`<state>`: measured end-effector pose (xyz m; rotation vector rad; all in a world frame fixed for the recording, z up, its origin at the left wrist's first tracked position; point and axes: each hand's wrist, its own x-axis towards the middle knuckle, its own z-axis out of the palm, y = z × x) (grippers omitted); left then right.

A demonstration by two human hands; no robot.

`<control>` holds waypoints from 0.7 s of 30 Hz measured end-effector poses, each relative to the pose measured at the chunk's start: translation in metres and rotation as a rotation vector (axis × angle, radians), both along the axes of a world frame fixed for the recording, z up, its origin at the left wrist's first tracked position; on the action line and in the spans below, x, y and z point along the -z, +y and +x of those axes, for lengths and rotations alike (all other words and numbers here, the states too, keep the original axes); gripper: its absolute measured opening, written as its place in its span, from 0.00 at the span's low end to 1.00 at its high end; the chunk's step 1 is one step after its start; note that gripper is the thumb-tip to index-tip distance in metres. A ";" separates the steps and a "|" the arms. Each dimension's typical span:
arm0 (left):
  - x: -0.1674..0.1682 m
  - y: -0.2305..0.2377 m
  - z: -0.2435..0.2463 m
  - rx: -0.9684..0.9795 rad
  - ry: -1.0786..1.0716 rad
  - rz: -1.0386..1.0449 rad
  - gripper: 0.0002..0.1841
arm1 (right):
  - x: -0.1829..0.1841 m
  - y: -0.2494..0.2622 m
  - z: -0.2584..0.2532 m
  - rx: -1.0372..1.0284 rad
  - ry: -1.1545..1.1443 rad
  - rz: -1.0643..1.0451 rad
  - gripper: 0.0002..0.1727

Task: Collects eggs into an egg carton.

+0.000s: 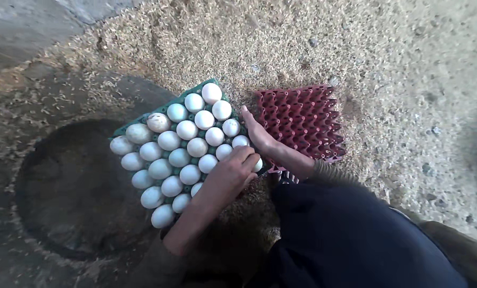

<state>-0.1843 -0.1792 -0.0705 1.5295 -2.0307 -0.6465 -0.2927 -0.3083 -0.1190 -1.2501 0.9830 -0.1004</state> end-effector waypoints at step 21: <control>0.015 0.094 0.168 -1.363 0.017 0.752 0.46 | -0.004 0.000 0.004 0.021 -0.029 0.023 0.36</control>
